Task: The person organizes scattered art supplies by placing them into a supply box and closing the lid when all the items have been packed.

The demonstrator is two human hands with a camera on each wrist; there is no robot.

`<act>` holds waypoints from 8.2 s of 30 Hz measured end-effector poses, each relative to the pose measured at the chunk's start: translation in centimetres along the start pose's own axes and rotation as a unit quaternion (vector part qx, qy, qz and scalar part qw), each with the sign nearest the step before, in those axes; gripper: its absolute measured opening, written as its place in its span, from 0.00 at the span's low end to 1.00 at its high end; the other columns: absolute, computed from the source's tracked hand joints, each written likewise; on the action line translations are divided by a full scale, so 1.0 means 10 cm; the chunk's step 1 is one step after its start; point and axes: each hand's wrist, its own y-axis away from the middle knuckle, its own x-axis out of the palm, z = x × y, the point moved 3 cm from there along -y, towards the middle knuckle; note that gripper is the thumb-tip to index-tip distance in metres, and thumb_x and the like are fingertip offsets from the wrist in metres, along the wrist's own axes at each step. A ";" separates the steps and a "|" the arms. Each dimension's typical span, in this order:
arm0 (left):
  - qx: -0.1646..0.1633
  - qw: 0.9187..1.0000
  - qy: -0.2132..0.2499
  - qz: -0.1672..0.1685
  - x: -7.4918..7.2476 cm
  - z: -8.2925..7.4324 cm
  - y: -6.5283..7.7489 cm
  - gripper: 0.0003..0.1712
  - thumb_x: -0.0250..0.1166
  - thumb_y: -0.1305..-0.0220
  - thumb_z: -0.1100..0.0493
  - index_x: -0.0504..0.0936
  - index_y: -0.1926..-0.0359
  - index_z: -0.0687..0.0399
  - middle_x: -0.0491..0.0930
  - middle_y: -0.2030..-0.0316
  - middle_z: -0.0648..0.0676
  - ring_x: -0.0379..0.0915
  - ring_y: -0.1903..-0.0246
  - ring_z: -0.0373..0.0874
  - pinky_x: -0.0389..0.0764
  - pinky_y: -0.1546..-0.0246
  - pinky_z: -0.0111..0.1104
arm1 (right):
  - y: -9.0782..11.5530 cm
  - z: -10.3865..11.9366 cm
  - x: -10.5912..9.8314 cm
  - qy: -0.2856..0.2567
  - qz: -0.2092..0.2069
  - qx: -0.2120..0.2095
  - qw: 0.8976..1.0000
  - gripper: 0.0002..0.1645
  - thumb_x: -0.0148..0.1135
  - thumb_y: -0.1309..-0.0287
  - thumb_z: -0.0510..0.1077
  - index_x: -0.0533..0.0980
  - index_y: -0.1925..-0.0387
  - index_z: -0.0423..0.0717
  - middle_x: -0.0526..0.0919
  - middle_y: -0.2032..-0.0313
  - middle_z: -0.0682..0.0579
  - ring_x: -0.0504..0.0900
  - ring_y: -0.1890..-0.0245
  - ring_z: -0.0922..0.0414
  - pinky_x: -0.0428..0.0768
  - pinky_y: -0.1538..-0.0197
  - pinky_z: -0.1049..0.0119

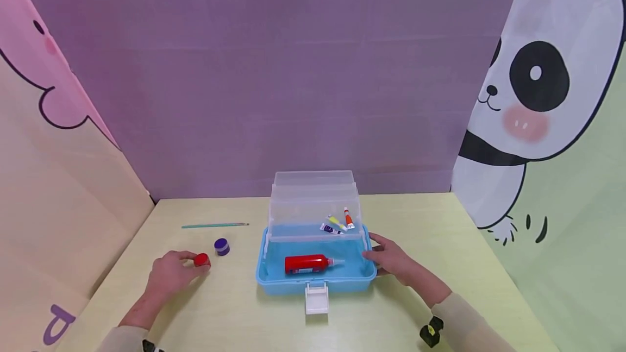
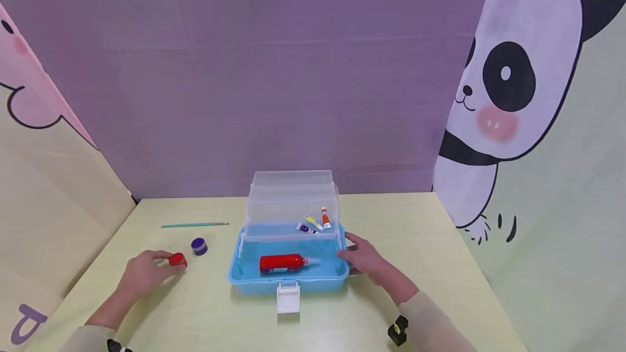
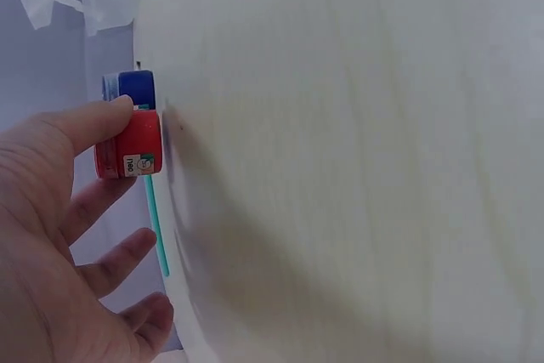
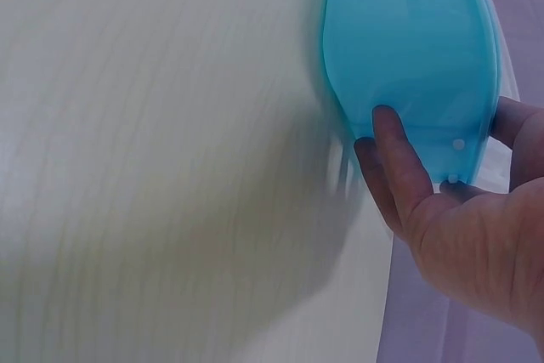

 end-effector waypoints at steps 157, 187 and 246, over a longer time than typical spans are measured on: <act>0.122 0.986 0.042 0.103 -0.24 -0.68 -0.52 0.32 0.71 0.44 0.44 0.80 0.47 0.63 0.74 0.45 0.67 0.64 0.41 0.67 0.71 0.48 0.58 | -0.01 -0.07 0.01 -0.010 -0.005 -0.003 1.000 0.42 0.66 0.40 0.45 0.60 0.29 0.41 0.74 0.46 0.34 0.82 0.58 0.44 0.84 0.61 0.49; 0.054 0.991 0.083 0.089 0.13 -0.28 -0.46 0.37 0.74 0.47 0.46 0.76 0.41 0.63 0.67 0.39 0.72 0.57 0.38 0.72 0.64 0.44 0.64 | -0.01 -0.03 0.00 -0.008 -0.011 -0.002 1.000 0.41 0.66 0.40 0.45 0.60 0.29 0.40 0.73 0.45 0.32 0.82 0.57 0.42 0.84 0.62 0.49; 0.166 0.981 0.046 0.085 -0.64 -1.96 -0.86 0.32 0.73 0.46 0.46 0.79 0.46 0.60 0.73 0.44 0.63 0.64 0.41 0.62 0.72 0.47 0.58 | -0.04 -0.08 0.01 -0.025 -0.006 -0.005 1.000 0.43 0.67 0.41 0.46 0.59 0.29 0.41 0.75 0.47 0.35 0.82 0.58 0.45 0.84 0.61 0.49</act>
